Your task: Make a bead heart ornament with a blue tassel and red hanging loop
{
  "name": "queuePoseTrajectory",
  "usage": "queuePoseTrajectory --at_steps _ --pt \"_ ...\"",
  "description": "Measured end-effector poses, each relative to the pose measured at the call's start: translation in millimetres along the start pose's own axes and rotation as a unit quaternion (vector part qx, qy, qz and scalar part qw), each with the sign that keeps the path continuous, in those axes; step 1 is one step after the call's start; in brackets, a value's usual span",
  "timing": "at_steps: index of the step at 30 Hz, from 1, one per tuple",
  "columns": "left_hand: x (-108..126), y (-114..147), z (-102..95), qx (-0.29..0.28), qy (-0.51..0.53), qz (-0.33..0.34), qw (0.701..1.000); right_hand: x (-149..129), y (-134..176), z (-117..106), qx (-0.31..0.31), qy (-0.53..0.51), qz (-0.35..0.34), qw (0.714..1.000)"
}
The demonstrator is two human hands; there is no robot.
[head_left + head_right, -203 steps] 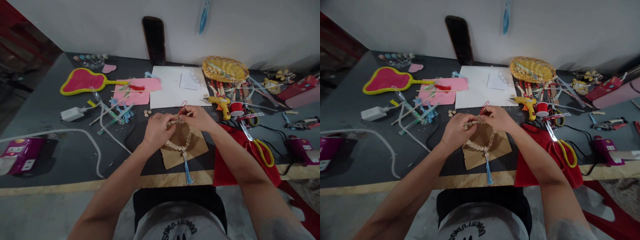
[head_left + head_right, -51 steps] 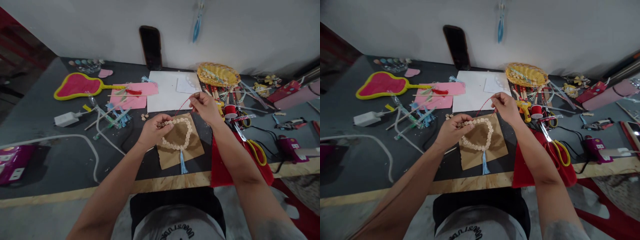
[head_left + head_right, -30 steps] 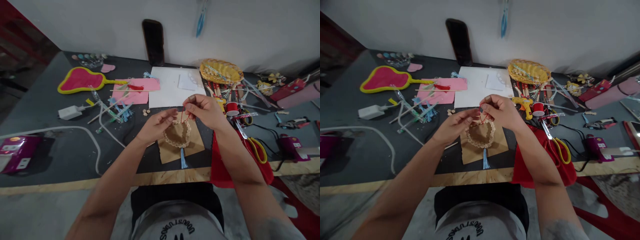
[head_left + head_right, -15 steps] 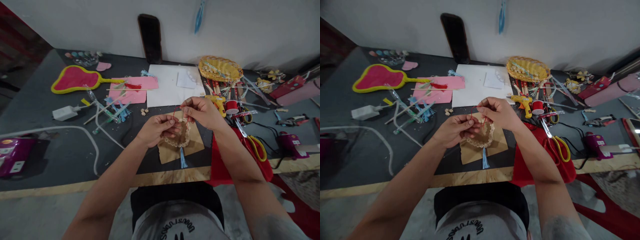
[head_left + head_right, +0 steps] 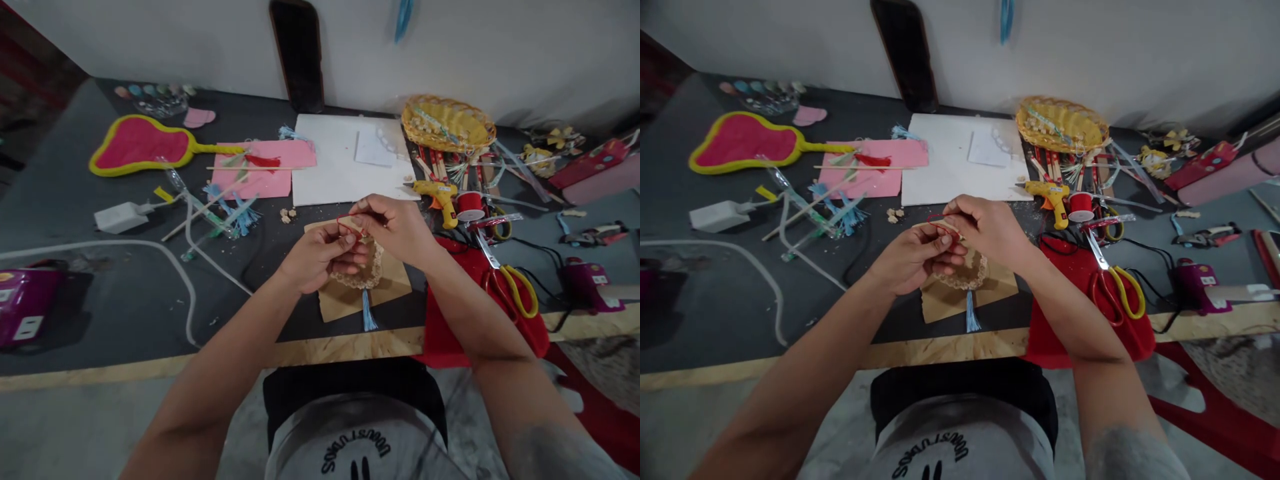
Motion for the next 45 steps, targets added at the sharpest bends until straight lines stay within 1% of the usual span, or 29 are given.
queuePoseTrajectory --at_steps 3,5,7,8,10,12,14,17,20,22,25,29,30,32,34,36,39,42,45 --pt "0 -1 -1.0 -0.003 0.003 0.011 1.000 -1 0 1 0.002 0.001 -0.003 1.000" --pt "0 -1 -2.7 -0.002 0.002 0.016 1.000 0 -1 0 0.005 -0.018 -0.005 1.000" --pt "0 -2 -4.4 -0.004 0.004 0.019 1.000 4 -2 0 0.003 -0.073 -0.002 0.997" --pt "0 -2 -5.0 -0.006 0.007 0.018 1.000 8 -3 0 -0.001 -0.117 0.003 0.993" --pt "0 -2 -6.2 -0.009 0.013 0.018 1.000 16 -5 1 -0.016 -0.231 0.025 0.972" --pt "1 -2 -7.8 -0.007 0.019 0.027 0.999 24 -6 4 -0.033 -0.346 0.053 0.936" --pt "3 -2 -9.1 -0.002 0.020 0.038 0.999 29 -6 6 -0.040 -0.432 0.073 0.898" --pt "6 -1 -9.2 0.004 0.016 0.047 0.999 32 -6 7 -0.034 -0.507 0.085 0.857" --pt "6 1 -8.3 0.011 -0.002 0.038 0.999 32 -5 8 -0.031 -0.536 0.084 0.840" --pt "5 2 -7.2 0.010 -0.020 0.028 0.999 33 -5 9 -0.038 -0.536 0.082 0.839" --pt "6 3 -5.2 -0.001 -0.035 0.027 0.999 34 -6 9 -0.043 -0.522 0.072 0.849" --pt "14 4 -5.3 -0.008 0.007 0.069 0.998 39 -6 6 -0.026 -0.487 0.077 0.869" --pt "16 4 -5.5 -0.011 0.023 0.081 0.996 40 -6 7 -0.033 -0.479 0.084 0.873" --pt "19 4 -5.6 -0.017 0.045 0.090 0.995 37 -5 14 -0.071 -0.465 0.094 0.877" --pt "17 4 -4.5 -0.026 0.055 0.075 0.995 31 -5 23 -0.116 -0.452 0.088 0.880" --pt "13 4 -2.2 -0.039 0.055 0.045 0.997 25 -5 29 -0.135 -0.437 0.067 0.887" --pt "10 5 -0.5 -0.051 0.045 0.023 0.997 24 -5 31 -0.121 -0.412 0.051 0.902" --pt "11 5 -3.1 -0.042 0.029 0.035 0.998 31 -5 27 -0.087 -0.401 0.053 0.910" --pt "12 5 -4.4 -0.038 0.012 0.047 0.998 36 -5 24 -0.074 -0.399 0.046 0.913"
Point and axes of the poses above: each hand's wrist, its own y-axis away from the middle knuckle, its own z-axis out of the palm, x = y × z, the point moved 7 cm from there along -y, towards the middle knuckle, and after that the axes turned 10 degrees about -x, right-handed, at the moved point
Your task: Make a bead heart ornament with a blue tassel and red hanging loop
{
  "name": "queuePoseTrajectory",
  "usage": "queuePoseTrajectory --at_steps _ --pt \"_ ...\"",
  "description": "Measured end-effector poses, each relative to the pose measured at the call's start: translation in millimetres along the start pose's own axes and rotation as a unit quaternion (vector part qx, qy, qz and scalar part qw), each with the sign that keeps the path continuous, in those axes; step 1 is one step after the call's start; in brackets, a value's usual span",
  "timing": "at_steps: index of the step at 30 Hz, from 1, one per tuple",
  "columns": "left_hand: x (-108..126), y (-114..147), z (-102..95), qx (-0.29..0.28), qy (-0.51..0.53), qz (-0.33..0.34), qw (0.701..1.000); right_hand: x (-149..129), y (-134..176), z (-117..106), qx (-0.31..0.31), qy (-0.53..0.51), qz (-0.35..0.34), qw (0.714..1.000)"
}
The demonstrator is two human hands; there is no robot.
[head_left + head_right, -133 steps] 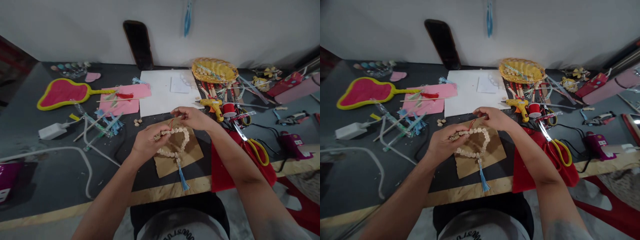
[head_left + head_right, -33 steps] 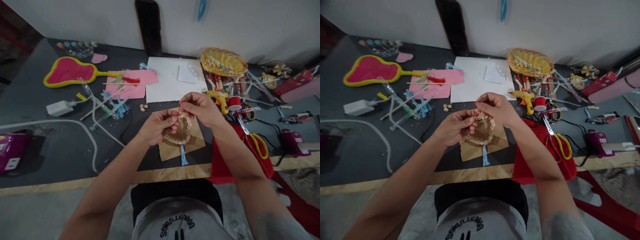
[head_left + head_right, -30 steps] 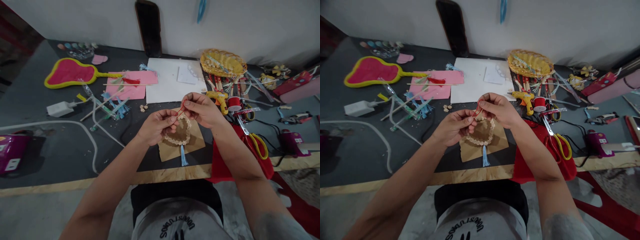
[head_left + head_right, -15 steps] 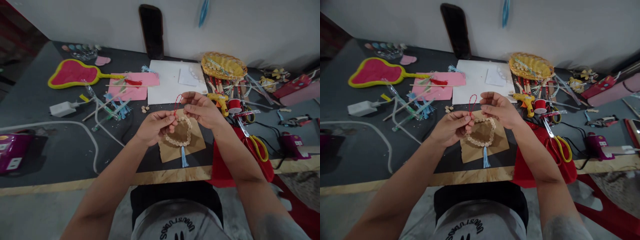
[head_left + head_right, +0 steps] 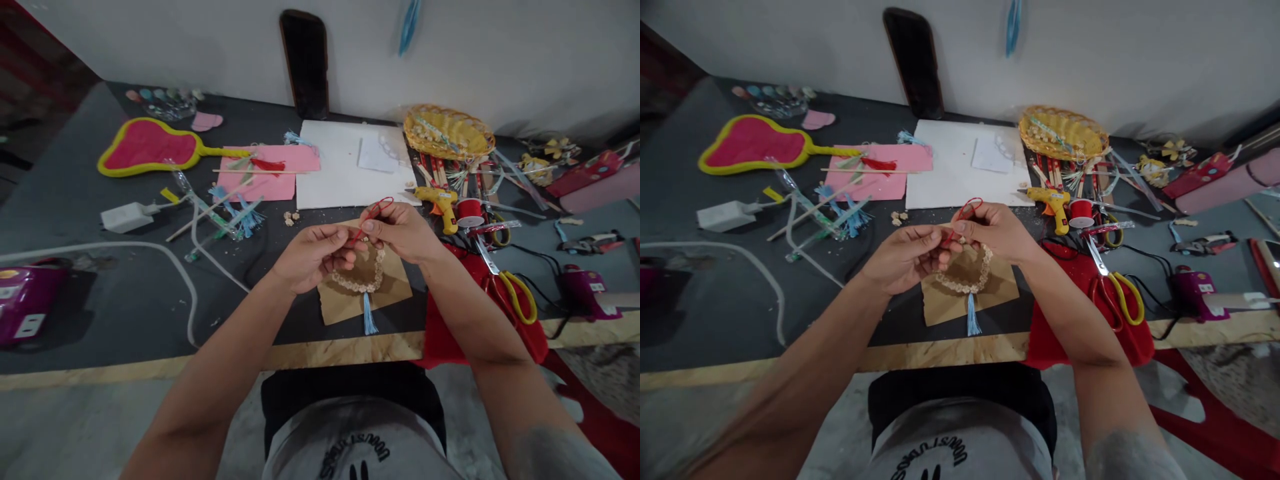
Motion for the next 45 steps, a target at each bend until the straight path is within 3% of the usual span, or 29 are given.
queuePoseTrajectory --at_steps 15,26,34,45 --pt "-3 -1 -1.1 0.038 -0.017 -0.027 0.999 -20 2 -1 0.019 0.113 -0.015 0.993" --pt "-3 -2 -1.8 0.039 -0.029 -0.019 0.999 -15 1 2 0.011 0.053 -0.009 0.998" --pt "2 -2 -2.0 0.049 -0.027 0.015 0.998 0 -1 5 -0.030 0.027 0.033 0.999" --pt "0 -1 -2.4 0.038 -0.043 -0.001 0.998 -3 -1 3 -0.001 0.018 0.034 0.999"
Point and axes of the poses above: each hand's wrist, its own y-axis away from the middle knuckle, its own z-axis out of the palm, x = y × z, the point moved 7 cm from there along -y, towards the middle knuckle, and after that the axes turned 10 degrees about -x, right-handed, at the moved point
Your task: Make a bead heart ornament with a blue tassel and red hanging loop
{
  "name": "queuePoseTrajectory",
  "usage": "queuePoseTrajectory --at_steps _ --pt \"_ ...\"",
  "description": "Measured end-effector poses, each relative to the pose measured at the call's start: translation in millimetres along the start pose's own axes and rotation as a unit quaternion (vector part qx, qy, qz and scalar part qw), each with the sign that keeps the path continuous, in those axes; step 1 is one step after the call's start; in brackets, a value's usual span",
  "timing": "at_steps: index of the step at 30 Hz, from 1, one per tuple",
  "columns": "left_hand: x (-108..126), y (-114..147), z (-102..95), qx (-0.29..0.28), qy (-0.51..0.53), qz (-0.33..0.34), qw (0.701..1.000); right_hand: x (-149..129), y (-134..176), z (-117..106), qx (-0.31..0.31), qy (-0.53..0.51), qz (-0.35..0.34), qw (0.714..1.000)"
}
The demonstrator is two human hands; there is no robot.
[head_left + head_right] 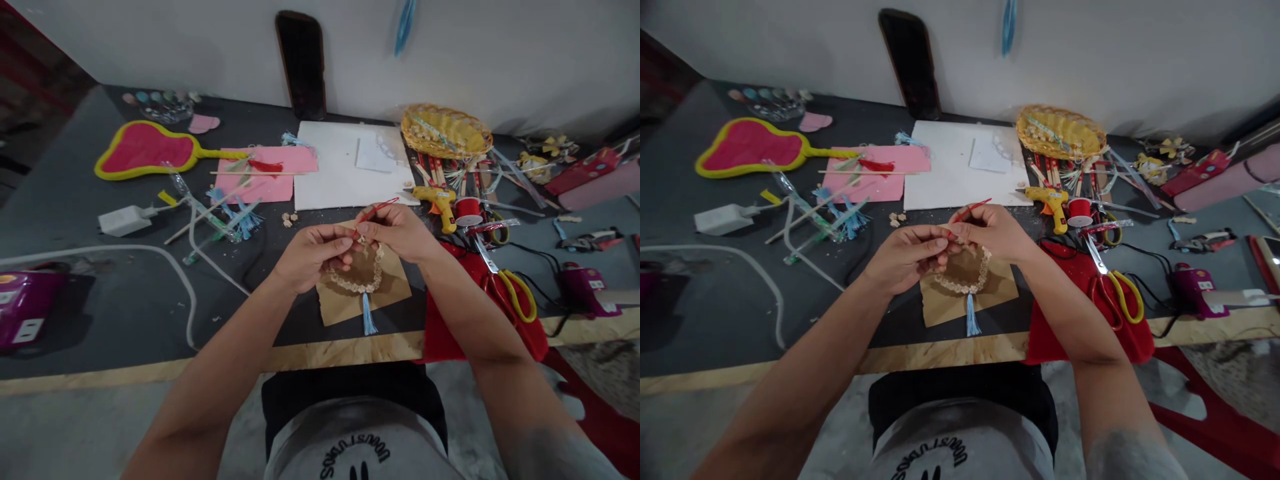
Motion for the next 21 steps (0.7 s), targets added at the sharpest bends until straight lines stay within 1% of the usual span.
queuePoseTrajectory --at_steps 9,13,16,18,19,21 --pt "-1 1 -0.8 0.010 -0.018 -0.009 1.000 1 0 -1 0.006 0.028 -0.002 1.000" --pt "2 1 -4.8 0.030 -0.050 0.012 0.998 -1 -1 2 0.001 0.036 -0.009 0.999" --pt "9 1 -12.2 0.053 -0.100 0.040 0.993 -3 -2 3 0.004 0.039 -0.015 0.999" --pt "19 2 -21.4 0.087 -0.158 0.078 0.981 -5 -1 1 0.016 0.042 -0.021 0.999" --pt "25 4 -26.8 0.111 -0.199 0.103 0.968 -6 -1 0 0.024 0.046 -0.021 0.998" --pt "37 7 -34.8 0.156 -0.308 0.143 0.928 -6 -1 -4 0.039 0.054 -0.017 0.998"
Point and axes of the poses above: each hand's wrist, its own y-axis away from the middle knuckle, its own z-axis out of the palm, x = y × z, the point moved 7 cm from there along -y, towards the middle knuckle, and after that the axes turned 10 degrees about -x, right-handed, at the moved point
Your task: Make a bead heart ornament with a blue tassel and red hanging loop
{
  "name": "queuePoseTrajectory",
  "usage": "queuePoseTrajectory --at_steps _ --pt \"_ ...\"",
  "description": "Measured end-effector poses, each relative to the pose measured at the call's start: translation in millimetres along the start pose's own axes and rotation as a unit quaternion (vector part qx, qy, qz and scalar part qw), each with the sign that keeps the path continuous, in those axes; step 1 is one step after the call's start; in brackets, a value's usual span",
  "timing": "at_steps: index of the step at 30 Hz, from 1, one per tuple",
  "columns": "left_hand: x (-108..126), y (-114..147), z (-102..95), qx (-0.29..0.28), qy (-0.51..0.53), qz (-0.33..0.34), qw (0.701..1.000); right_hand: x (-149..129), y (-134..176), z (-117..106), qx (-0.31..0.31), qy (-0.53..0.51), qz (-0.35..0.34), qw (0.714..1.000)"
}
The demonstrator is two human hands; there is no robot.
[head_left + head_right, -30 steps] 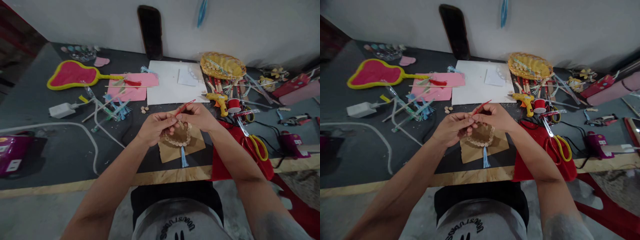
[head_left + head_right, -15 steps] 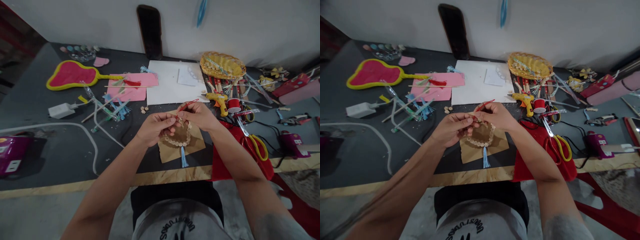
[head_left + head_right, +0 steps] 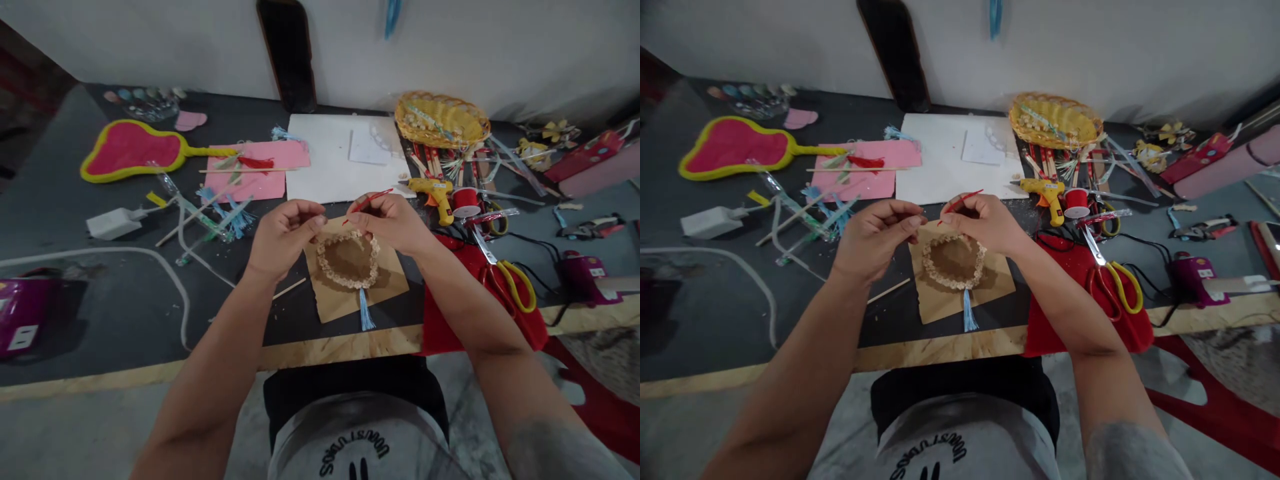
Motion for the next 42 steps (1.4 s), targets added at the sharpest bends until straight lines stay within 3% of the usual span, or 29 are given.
queuePoseTrajectory --at_steps 3,8,13,21,25,29,33,42 --pt "3 -3 -3.3 0.001 -0.186 0.029 0.982 1 0 -5 0.013 0.010 0.002 1.000" --pt "6 -5 16.9 -0.067 -0.391 0.074 0.915 4 -1 -12 0.020 0.013 -0.002 1.000" --pt "4 -5 23.8 -0.078 -0.457 0.078 0.883 12 -3 -14 0.004 0.015 0.026 1.000" --pt "-12 -5 26.9 -0.097 -0.475 0.060 0.873 25 -5 -18 0.016 0.050 0.047 0.998" --pt "-6 -6 25.8 -0.091 -0.454 0.054 0.885 26 -5 -19 0.017 0.069 0.052 0.996" --pt "12 -4 23.8 -0.070 -0.342 0.059 0.935 21 -4 -15 0.011 0.066 0.047 0.997" --pt "12 -4 23.4 -0.049 -0.249 0.029 0.967 20 -5 -8 -0.005 0.055 0.040 0.998" --pt "8 -3 16.7 -0.033 -0.239 0.017 0.970 26 -6 -9 -0.004 0.024 0.038 0.999"
Point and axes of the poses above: each hand's wrist, its own y-axis away from the middle knuckle, its own z-axis out of the palm, x = y × z, the point moved 7 cm from there along -y, towards the middle knuckle, and after that the axes turned 10 degrees about -x, right-handed, at the moved point
